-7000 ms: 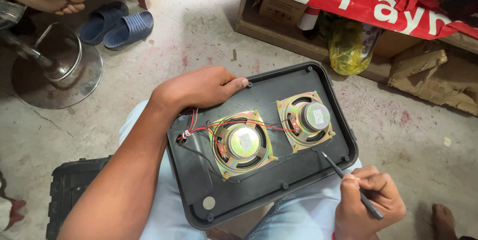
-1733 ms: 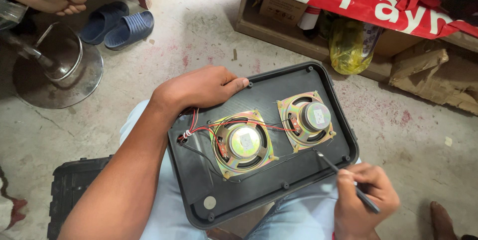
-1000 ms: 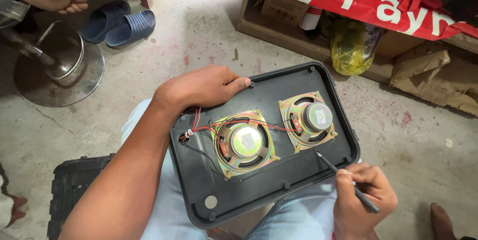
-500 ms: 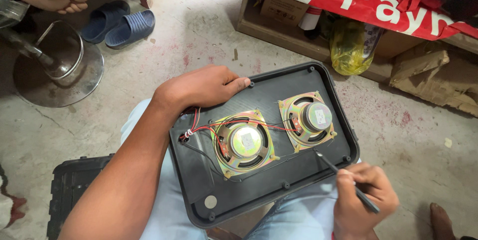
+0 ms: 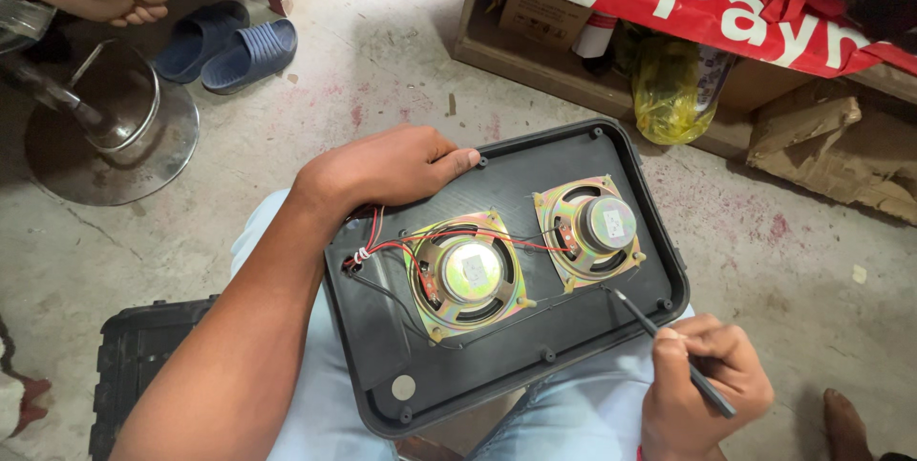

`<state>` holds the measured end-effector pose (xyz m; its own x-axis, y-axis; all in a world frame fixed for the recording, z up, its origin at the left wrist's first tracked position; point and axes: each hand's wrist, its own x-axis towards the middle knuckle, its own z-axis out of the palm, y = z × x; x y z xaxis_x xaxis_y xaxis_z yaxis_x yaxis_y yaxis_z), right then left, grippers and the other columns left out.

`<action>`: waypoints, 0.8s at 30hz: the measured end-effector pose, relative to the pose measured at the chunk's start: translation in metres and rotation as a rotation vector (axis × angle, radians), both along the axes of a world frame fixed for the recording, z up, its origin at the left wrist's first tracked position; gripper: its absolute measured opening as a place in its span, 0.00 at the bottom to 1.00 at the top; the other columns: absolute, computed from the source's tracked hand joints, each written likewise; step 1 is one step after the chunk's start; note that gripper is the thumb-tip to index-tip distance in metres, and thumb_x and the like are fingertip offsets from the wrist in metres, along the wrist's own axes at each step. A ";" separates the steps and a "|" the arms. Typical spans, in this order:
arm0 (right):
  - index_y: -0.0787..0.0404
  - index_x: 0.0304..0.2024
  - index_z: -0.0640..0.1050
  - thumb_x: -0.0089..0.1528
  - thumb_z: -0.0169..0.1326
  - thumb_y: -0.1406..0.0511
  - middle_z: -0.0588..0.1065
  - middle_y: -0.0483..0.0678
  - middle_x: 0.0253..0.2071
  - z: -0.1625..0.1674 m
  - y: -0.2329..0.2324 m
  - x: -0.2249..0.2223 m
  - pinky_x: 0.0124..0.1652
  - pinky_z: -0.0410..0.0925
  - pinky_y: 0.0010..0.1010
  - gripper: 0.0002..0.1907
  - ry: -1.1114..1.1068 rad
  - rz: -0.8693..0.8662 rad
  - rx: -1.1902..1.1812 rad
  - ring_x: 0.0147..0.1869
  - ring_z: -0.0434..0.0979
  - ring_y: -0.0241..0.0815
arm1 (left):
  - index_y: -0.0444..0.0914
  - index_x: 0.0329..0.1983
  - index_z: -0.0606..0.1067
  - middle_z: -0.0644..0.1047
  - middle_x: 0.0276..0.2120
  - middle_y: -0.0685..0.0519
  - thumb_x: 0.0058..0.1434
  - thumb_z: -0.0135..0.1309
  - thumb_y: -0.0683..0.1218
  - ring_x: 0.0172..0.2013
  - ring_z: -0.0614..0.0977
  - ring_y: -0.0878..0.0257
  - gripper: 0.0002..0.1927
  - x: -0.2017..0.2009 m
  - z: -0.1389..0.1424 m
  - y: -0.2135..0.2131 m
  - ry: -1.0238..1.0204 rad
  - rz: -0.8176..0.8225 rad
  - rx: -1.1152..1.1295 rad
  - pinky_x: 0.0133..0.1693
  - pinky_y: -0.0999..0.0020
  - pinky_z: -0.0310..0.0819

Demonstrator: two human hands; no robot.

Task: The person sits on the floor with a black speaker box on their lap, unscrews the back panel by hand and removes it to expose the speakers and wiring, then uses a screwdriver to unscrew the speaker drivers from the panel.

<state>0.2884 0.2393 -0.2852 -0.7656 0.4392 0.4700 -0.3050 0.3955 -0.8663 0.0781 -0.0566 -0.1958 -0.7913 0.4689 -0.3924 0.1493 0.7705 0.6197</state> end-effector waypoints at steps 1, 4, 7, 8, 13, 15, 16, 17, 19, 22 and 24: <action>0.65 0.30 0.66 0.60 0.53 0.81 0.72 0.51 0.28 0.000 0.001 0.000 0.33 0.60 0.20 0.12 -0.040 -0.013 0.042 0.31 0.67 0.29 | 0.38 0.46 0.80 0.83 0.37 0.42 0.68 0.40 0.62 0.36 0.84 0.49 0.27 0.000 0.000 0.000 -0.010 0.003 0.000 0.43 0.54 0.74; 0.64 0.27 0.64 0.63 0.53 0.81 0.72 0.50 0.26 -0.002 0.000 0.000 0.30 0.58 0.17 0.15 0.066 0.006 -0.106 0.27 0.65 0.27 | 0.39 0.46 0.80 0.83 0.36 0.43 0.68 0.40 0.62 0.36 0.84 0.49 0.27 0.000 -0.001 0.000 -0.009 0.003 0.007 0.43 0.54 0.74; 0.65 0.29 0.67 0.60 0.54 0.80 0.73 0.50 0.27 -0.003 0.002 -0.001 0.34 0.61 0.21 0.12 -0.060 0.055 -0.051 0.29 0.67 0.29 | 0.38 0.46 0.80 0.83 0.37 0.42 0.69 0.40 0.62 0.36 0.84 0.49 0.27 -0.001 -0.001 0.000 0.014 -0.010 0.002 0.43 0.54 0.74; 0.65 0.29 0.66 0.61 0.54 0.80 0.73 0.50 0.27 -0.003 0.002 -0.001 0.34 0.61 0.20 0.12 -0.022 0.053 -0.062 0.29 0.67 0.29 | 0.38 0.46 0.80 0.83 0.37 0.42 0.69 0.40 0.62 0.36 0.84 0.49 0.27 -0.001 -0.001 0.000 0.022 -0.019 -0.001 0.43 0.54 0.74; 0.65 0.29 0.68 0.61 0.53 0.80 0.73 0.51 0.28 -0.003 0.003 -0.001 0.35 0.62 0.22 0.11 -0.071 0.013 0.006 0.30 0.68 0.30 | 0.39 0.47 0.80 0.83 0.37 0.42 0.68 0.40 0.62 0.37 0.84 0.49 0.27 -0.001 -0.002 0.000 0.013 0.001 0.007 0.43 0.54 0.74; 0.65 0.28 0.67 0.61 0.54 0.80 0.73 0.51 0.27 -0.003 0.003 -0.001 0.34 0.61 0.20 0.12 -0.016 0.029 -0.032 0.30 0.67 0.30 | 0.38 0.47 0.80 0.83 0.37 0.42 0.68 0.41 0.62 0.37 0.84 0.49 0.27 -0.001 -0.003 0.000 0.022 -0.009 0.014 0.43 0.54 0.74; 0.65 0.28 0.66 0.61 0.54 0.80 0.72 0.51 0.27 -0.003 0.003 -0.001 0.33 0.60 0.19 0.13 0.014 0.039 -0.053 0.30 0.67 0.30 | 0.38 0.47 0.80 0.83 0.37 0.42 0.68 0.41 0.62 0.37 0.84 0.49 0.27 -0.001 -0.002 0.000 0.025 -0.010 0.011 0.43 0.54 0.74; 0.65 0.28 0.66 0.61 0.54 0.80 0.72 0.51 0.27 -0.003 0.002 -0.001 0.33 0.60 0.19 0.13 0.001 0.033 -0.046 0.30 0.67 0.30 | 0.38 0.47 0.80 0.83 0.37 0.42 0.69 0.41 0.62 0.37 0.84 0.48 0.27 -0.001 -0.002 -0.001 0.026 -0.011 0.008 0.43 0.54 0.74; 0.66 0.27 0.66 0.61 0.54 0.80 0.72 0.51 0.27 -0.003 0.003 -0.001 0.33 0.60 0.20 0.13 -0.026 0.016 -0.031 0.30 0.67 0.30 | 0.38 0.47 0.81 0.83 0.37 0.43 0.68 0.41 0.62 0.37 0.84 0.49 0.27 0.000 -0.002 -0.001 0.008 -0.003 0.013 0.43 0.54 0.74; 0.66 0.28 0.66 0.61 0.53 0.81 0.72 0.51 0.28 -0.004 0.003 -0.001 0.35 0.60 0.20 0.13 -0.039 0.053 -0.066 0.32 0.67 0.30 | 0.39 0.47 0.81 0.83 0.37 0.43 0.68 0.41 0.62 0.37 0.84 0.49 0.27 0.000 0.000 0.000 0.005 0.004 0.003 0.43 0.54 0.74; 0.66 0.28 0.66 0.61 0.53 0.81 0.72 0.51 0.28 -0.005 0.004 0.000 0.35 0.60 0.20 0.13 -0.015 0.039 -0.071 0.31 0.67 0.30 | 0.39 0.47 0.81 0.83 0.37 0.43 0.68 0.41 0.62 0.37 0.84 0.50 0.27 0.001 0.001 0.000 -0.001 0.009 -0.001 0.43 0.54 0.74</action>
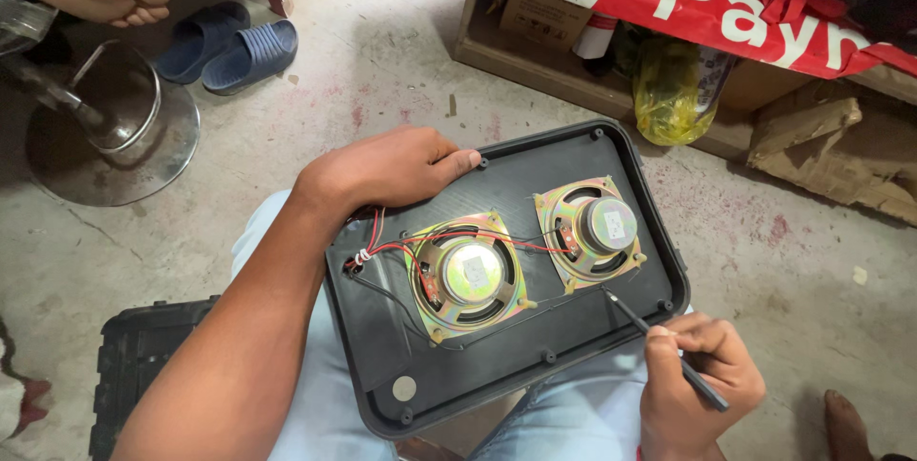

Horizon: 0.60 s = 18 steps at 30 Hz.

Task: The person sits on the floor with a black speaker box on their lap, unscrews the back panel by hand and removes it to expose the speakers and wiring, then uses a screwdriver to unscrew the speaker drivers from the panel.

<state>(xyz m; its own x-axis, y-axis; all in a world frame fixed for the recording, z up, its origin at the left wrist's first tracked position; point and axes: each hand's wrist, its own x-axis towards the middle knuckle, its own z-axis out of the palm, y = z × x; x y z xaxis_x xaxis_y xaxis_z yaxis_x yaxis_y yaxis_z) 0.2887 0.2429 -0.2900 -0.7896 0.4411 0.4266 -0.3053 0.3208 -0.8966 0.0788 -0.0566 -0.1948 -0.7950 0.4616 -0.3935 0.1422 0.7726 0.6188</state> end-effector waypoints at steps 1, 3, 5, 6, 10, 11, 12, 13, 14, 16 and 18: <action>0.66 0.28 0.66 0.61 0.53 0.81 0.72 0.51 0.27 0.000 0.001 0.001 0.35 0.60 0.20 0.13 0.012 -0.009 -0.001 0.31 0.67 0.30 | 0.39 0.47 0.81 0.83 0.37 0.44 0.68 0.41 0.62 0.37 0.84 0.50 0.27 0.000 0.000 0.000 -0.006 0.005 0.005 0.43 0.54 0.74; 0.66 0.28 0.66 0.61 0.53 0.82 0.72 0.51 0.28 -0.001 0.000 0.001 0.34 0.60 0.20 0.13 0.005 -0.024 0.002 0.31 0.67 0.30 | 0.39 0.46 0.81 0.83 0.36 0.44 0.68 0.41 0.62 0.36 0.84 0.50 0.27 0.000 0.001 0.000 -0.011 0.011 0.005 0.43 0.54 0.74; 0.66 0.28 0.66 0.61 0.53 0.81 0.72 0.51 0.28 0.000 -0.001 0.001 0.35 0.60 0.20 0.13 0.031 -0.024 0.000 0.31 0.67 0.30 | 0.39 0.46 0.81 0.83 0.36 0.43 0.68 0.41 0.62 0.36 0.84 0.50 0.27 0.000 0.001 0.000 -0.014 0.006 0.004 0.43 0.54 0.74; 0.66 0.29 0.66 0.62 0.53 0.81 0.72 0.51 0.28 0.001 -0.001 0.000 0.35 0.61 0.19 0.13 0.061 -0.015 -0.003 0.31 0.67 0.29 | 0.39 0.46 0.81 0.83 0.36 0.43 0.68 0.41 0.62 0.36 0.84 0.50 0.27 0.001 0.001 0.001 -0.009 0.002 0.007 0.43 0.54 0.74; 0.65 0.27 0.66 0.60 0.53 0.81 0.72 0.51 0.28 0.005 -0.004 0.000 0.33 0.60 0.19 0.13 -0.022 -0.052 -0.012 0.30 0.67 0.29 | 0.40 0.47 0.81 0.83 0.36 0.44 0.68 0.40 0.62 0.35 0.84 0.50 0.26 0.001 0.002 0.000 -0.005 -0.001 -0.004 0.42 0.54 0.74; 0.65 0.28 0.66 0.61 0.53 0.81 0.72 0.50 0.28 0.005 -0.004 -0.001 0.32 0.60 0.19 0.13 -0.001 -0.049 -0.014 0.30 0.67 0.29 | 0.40 0.47 0.81 0.83 0.36 0.44 0.68 0.40 0.62 0.35 0.83 0.50 0.26 0.001 0.003 0.001 -0.006 0.001 -0.009 0.42 0.54 0.74; 0.65 0.28 0.65 0.62 0.53 0.81 0.72 0.50 0.27 0.005 -0.005 0.000 0.32 0.60 0.19 0.13 0.020 -0.045 -0.017 0.29 0.66 0.29 | 0.40 0.47 0.81 0.83 0.36 0.44 0.68 0.40 0.62 0.35 0.84 0.50 0.26 0.001 0.003 0.001 -0.013 0.005 -0.011 0.42 0.54 0.74; 0.65 0.28 0.65 0.62 0.53 0.80 0.72 0.50 0.27 0.004 -0.004 0.000 0.32 0.60 0.18 0.13 0.041 -0.042 -0.020 0.29 0.66 0.28 | 0.40 0.47 0.81 0.83 0.36 0.44 0.68 0.40 0.62 0.35 0.84 0.50 0.26 0.001 0.004 0.001 -0.020 0.009 -0.012 0.42 0.54 0.74; 0.65 0.27 0.66 0.61 0.53 0.80 0.72 0.50 0.27 0.004 -0.003 0.000 0.33 0.60 0.19 0.13 0.004 -0.043 0.015 0.29 0.66 0.29 | 0.40 0.47 0.81 0.83 0.36 0.44 0.68 0.40 0.62 0.35 0.84 0.50 0.26 0.001 0.004 0.001 -0.027 0.013 -0.013 0.42 0.54 0.74; 0.65 0.26 0.66 0.60 0.53 0.81 0.72 0.51 0.27 0.002 -0.001 0.000 0.36 0.60 0.21 0.13 -0.070 -0.043 0.084 0.30 0.67 0.30 | 0.40 0.47 0.81 0.83 0.36 0.43 0.68 0.40 0.62 0.36 0.84 0.50 0.26 0.001 0.005 0.001 -0.016 0.012 -0.016 0.42 0.54 0.74; 0.65 0.27 0.65 0.62 0.53 0.80 0.72 0.51 0.27 0.001 -0.001 0.000 0.32 0.59 0.19 0.13 0.017 -0.054 0.016 0.28 0.66 0.29 | 0.40 0.47 0.81 0.83 0.36 0.43 0.68 0.40 0.62 0.36 0.84 0.50 0.26 0.002 0.004 0.001 -0.013 0.009 -0.012 0.43 0.54 0.74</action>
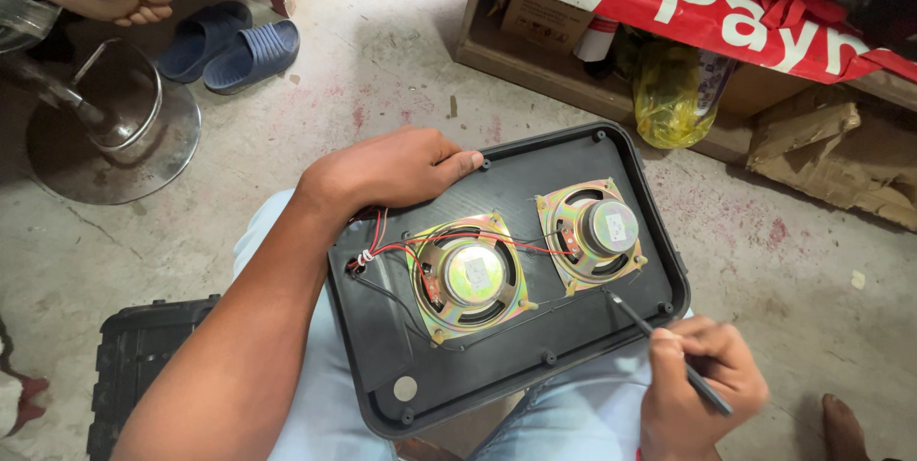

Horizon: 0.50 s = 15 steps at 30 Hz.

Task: The person sits on the floor with a black speaker box on their lap, unscrews the back panel by hand and removes it to expose the speakers and wiring, then uses a screwdriver to unscrew the speaker drivers from the panel.

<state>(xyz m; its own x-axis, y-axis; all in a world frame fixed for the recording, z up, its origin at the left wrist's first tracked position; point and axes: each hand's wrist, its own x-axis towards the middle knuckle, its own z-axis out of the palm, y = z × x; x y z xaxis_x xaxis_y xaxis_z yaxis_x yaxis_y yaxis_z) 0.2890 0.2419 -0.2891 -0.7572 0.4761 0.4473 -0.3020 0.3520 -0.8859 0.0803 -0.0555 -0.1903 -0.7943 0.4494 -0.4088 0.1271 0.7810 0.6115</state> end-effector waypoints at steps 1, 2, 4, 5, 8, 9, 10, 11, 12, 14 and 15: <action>0.65 0.28 0.65 0.63 0.53 0.80 0.73 0.51 0.27 0.000 0.000 -0.001 0.30 0.59 0.17 0.13 0.046 -0.005 -0.031 0.27 0.66 0.29 | 0.40 0.47 0.81 0.83 0.37 0.43 0.68 0.40 0.62 0.37 0.84 0.50 0.26 0.000 0.000 0.000 0.001 0.000 0.006 0.43 0.54 0.74; 0.65 0.29 0.65 0.64 0.53 0.80 0.73 0.51 0.27 0.002 -0.002 -0.002 0.31 0.60 0.17 0.13 0.069 0.018 -0.036 0.28 0.67 0.29 | 0.41 0.47 0.81 0.83 0.37 0.44 0.68 0.40 0.62 0.37 0.84 0.50 0.26 0.000 -0.001 0.000 0.000 0.001 0.011 0.43 0.53 0.74; 0.66 0.33 0.67 0.67 0.53 0.79 0.73 0.51 0.29 0.009 -0.007 -0.007 0.34 0.62 0.18 0.12 0.108 0.035 -0.039 0.30 0.68 0.30 | 0.40 0.47 0.81 0.83 0.37 0.43 0.68 0.40 0.62 0.37 0.84 0.49 0.26 -0.001 -0.002 0.000 0.025 -0.012 0.015 0.43 0.53 0.73; 0.67 0.35 0.67 0.68 0.53 0.79 0.73 0.51 0.30 0.014 -0.010 -0.009 0.35 0.63 0.18 0.11 0.124 0.029 -0.036 0.31 0.69 0.31 | 0.40 0.47 0.81 0.83 0.38 0.43 0.69 0.41 0.62 0.38 0.83 0.49 0.26 -0.001 -0.003 0.000 0.036 -0.019 0.018 0.43 0.53 0.73; 0.67 0.42 0.69 0.69 0.53 0.79 0.72 0.49 0.33 0.034 -0.024 -0.014 0.35 0.66 0.20 0.07 0.128 -0.068 -0.043 0.31 0.70 0.32 | 0.41 0.48 0.80 0.83 0.38 0.43 0.68 0.41 0.62 0.38 0.84 0.49 0.26 -0.002 -0.005 0.000 0.021 -0.006 0.040 0.44 0.54 0.74; 0.65 0.43 0.69 0.67 0.53 0.78 0.71 0.48 0.34 0.044 -0.027 -0.013 0.34 0.66 0.21 0.08 0.118 -0.095 -0.072 0.31 0.70 0.31 | 0.40 0.47 0.80 0.83 0.38 0.43 0.68 0.41 0.62 0.38 0.84 0.48 0.26 -0.002 -0.006 0.000 0.028 -0.009 0.032 0.44 0.53 0.74; 0.63 0.45 0.69 0.65 0.53 0.77 0.71 0.47 0.34 0.054 -0.029 -0.011 0.33 0.67 0.21 0.09 0.103 -0.122 -0.100 0.31 0.70 0.31 | 0.39 0.47 0.80 0.83 0.38 0.42 0.69 0.41 0.62 0.38 0.84 0.48 0.26 -0.002 -0.007 0.000 0.032 -0.013 0.025 0.44 0.53 0.74; 0.64 0.46 0.69 0.67 0.54 0.77 0.71 0.47 0.36 0.062 -0.032 -0.013 0.33 0.67 0.20 0.09 0.151 -0.081 -0.106 0.31 0.71 0.32 | 0.37 0.46 0.80 0.83 0.38 0.41 0.69 0.41 0.62 0.38 0.84 0.47 0.27 -0.003 -0.007 -0.001 0.038 -0.018 0.013 0.44 0.53 0.74; 0.64 0.47 0.69 0.68 0.55 0.76 0.71 0.48 0.39 0.071 -0.032 -0.016 0.34 0.68 0.20 0.09 0.203 -0.037 -0.110 0.32 0.72 0.32 | 0.38 0.46 0.80 0.83 0.38 0.41 0.69 0.40 0.62 0.38 0.84 0.47 0.27 -0.004 -0.007 -0.002 0.040 -0.020 0.022 0.44 0.53 0.73; 0.66 0.48 0.70 0.70 0.56 0.75 0.71 0.49 0.40 0.090 -0.032 -0.021 0.35 0.68 0.20 0.08 0.256 0.066 -0.151 0.32 0.72 0.34 | 0.38 0.47 0.79 0.83 0.39 0.42 0.69 0.40 0.61 0.39 0.83 0.47 0.26 -0.005 -0.009 -0.002 0.044 -0.027 0.048 0.45 0.54 0.73; 0.66 0.49 0.70 0.71 0.56 0.74 0.71 0.50 0.40 0.099 -0.031 -0.026 0.35 0.67 0.21 0.08 0.258 0.127 -0.193 0.33 0.72 0.34 | 0.38 0.47 0.79 0.83 0.39 0.41 0.69 0.40 0.61 0.39 0.83 0.47 0.26 -0.006 -0.009 -0.002 0.050 -0.029 0.049 0.45 0.54 0.73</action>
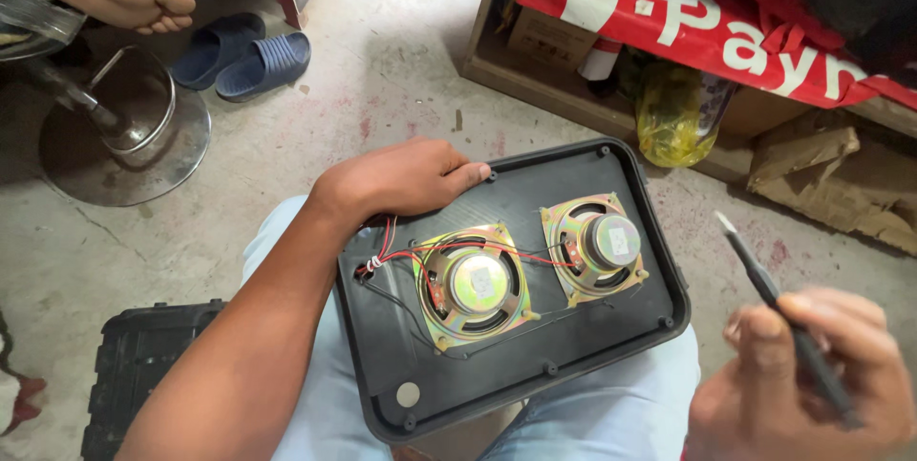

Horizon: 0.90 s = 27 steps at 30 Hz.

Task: The person sits on the floor with a black speaker box on their lap, unscrews the back panel by hand and removes it to expose the speakers and wiring, then uses a screwdriver to unscrew the speaker drivers from the panel.

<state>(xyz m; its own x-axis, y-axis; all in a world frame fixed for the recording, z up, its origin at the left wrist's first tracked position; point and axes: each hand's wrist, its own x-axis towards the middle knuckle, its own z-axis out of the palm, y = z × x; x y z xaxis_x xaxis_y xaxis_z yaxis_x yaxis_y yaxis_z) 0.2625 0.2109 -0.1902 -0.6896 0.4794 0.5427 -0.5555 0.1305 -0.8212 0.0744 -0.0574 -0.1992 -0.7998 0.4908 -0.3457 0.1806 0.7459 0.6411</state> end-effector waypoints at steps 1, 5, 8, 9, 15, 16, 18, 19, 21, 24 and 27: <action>0.67 0.49 0.71 0.72 0.57 0.73 0.71 0.50 0.39 0.008 0.001 -0.005 0.36 0.67 0.22 0.07 0.002 0.066 -0.035 0.34 0.72 0.34 | 0.38 0.47 0.79 0.83 0.39 0.41 0.69 0.40 0.61 0.39 0.83 0.46 0.26 0.000 -0.001 -0.001 0.003 -0.002 -0.001 0.45 0.53 0.73; 0.68 0.49 0.72 0.76 0.56 0.67 0.72 0.50 0.37 0.018 -0.003 -0.031 0.38 0.67 0.24 0.09 0.042 0.155 -0.099 0.35 0.72 0.36 | 0.37 0.47 0.80 0.82 0.39 0.41 0.69 0.41 0.61 0.40 0.84 0.46 0.26 -0.001 -0.002 -0.002 0.008 -0.013 -0.005 0.45 0.53 0.73; 0.67 0.46 0.71 0.79 0.52 0.62 0.72 0.48 0.35 -0.016 -0.020 -0.059 0.36 0.67 0.23 0.13 0.077 -0.071 0.017 0.34 0.73 0.35 | 0.38 0.47 0.80 0.82 0.40 0.41 0.68 0.41 0.61 0.40 0.84 0.46 0.26 -0.001 -0.002 -0.001 0.030 0.004 0.005 0.45 0.53 0.73; 0.68 0.45 0.71 0.80 0.51 0.62 0.72 0.48 0.35 -0.024 -0.018 -0.059 0.37 0.67 0.22 0.14 0.039 -0.078 0.021 0.34 0.73 0.34 | 0.38 0.47 0.80 0.82 0.39 0.41 0.69 0.41 0.61 0.40 0.84 0.46 0.26 -0.002 -0.002 -0.002 0.024 -0.003 -0.003 0.45 0.53 0.74; 0.65 0.48 0.71 0.74 0.49 0.69 0.73 0.46 0.35 -0.049 -0.008 -0.058 0.41 0.69 0.20 0.04 -0.044 0.022 0.076 0.37 0.72 0.31 | 0.39 0.48 0.80 0.83 0.39 0.40 0.68 0.41 0.61 0.39 0.84 0.46 0.26 -0.001 0.002 0.001 0.003 -0.006 -0.005 0.45 0.53 0.73; 0.65 0.47 0.71 0.72 0.49 0.70 0.73 0.46 0.36 -0.049 -0.009 -0.058 0.42 0.67 0.19 0.03 -0.071 0.012 0.112 0.38 0.71 0.30 | 0.38 0.48 0.80 0.83 0.39 0.40 0.68 0.42 0.61 0.38 0.84 0.46 0.26 -0.001 0.002 0.001 0.004 -0.008 0.001 0.45 0.53 0.73; 0.65 0.46 0.71 0.69 0.49 0.72 0.73 0.45 0.39 -0.049 -0.012 -0.057 0.42 0.65 0.18 0.04 -0.129 -0.008 0.182 0.39 0.69 0.28 | 0.38 0.48 0.80 0.83 0.39 0.40 0.68 0.42 0.61 0.38 0.84 0.46 0.26 -0.001 0.003 0.001 0.006 -0.014 0.011 0.45 0.54 0.74; 0.65 0.45 0.72 0.69 0.49 0.72 0.73 0.45 0.38 -0.048 -0.012 -0.057 0.40 0.64 0.18 0.03 -0.161 -0.016 0.210 0.38 0.69 0.28 | 0.38 0.48 0.80 0.83 0.39 0.40 0.68 0.42 0.61 0.38 0.84 0.46 0.26 -0.001 0.003 0.001 0.008 -0.017 0.017 0.45 0.54 0.74; 0.66 0.43 0.73 0.68 0.50 0.72 0.73 0.44 0.36 -0.049 -0.011 -0.057 0.36 0.62 0.18 0.02 -0.224 -0.032 0.269 0.35 0.67 0.27 | 0.38 0.48 0.80 0.83 0.38 0.41 0.69 0.41 0.61 0.38 0.84 0.47 0.26 0.000 0.003 0.002 0.001 -0.017 0.024 0.45 0.55 0.74; 0.67 0.45 0.73 0.71 0.50 0.73 0.73 0.45 0.37 -0.053 -0.008 -0.058 0.40 0.63 0.19 0.02 -0.193 -0.032 0.311 0.36 0.68 0.26 | 0.38 0.48 0.80 0.83 0.38 0.41 0.68 0.41 0.61 0.37 0.84 0.47 0.26 0.000 0.004 0.002 -0.010 -0.005 0.021 0.44 0.55 0.74; 0.67 0.45 0.73 0.70 0.49 0.74 0.76 0.46 0.39 -0.056 -0.004 -0.057 0.41 0.64 0.19 0.02 -0.173 -0.019 0.292 0.36 0.69 0.27 | 0.39 0.48 0.80 0.83 0.37 0.42 0.68 0.41 0.61 0.36 0.83 0.48 0.26 0.000 0.005 0.003 -0.010 -0.005 0.016 0.44 0.55 0.74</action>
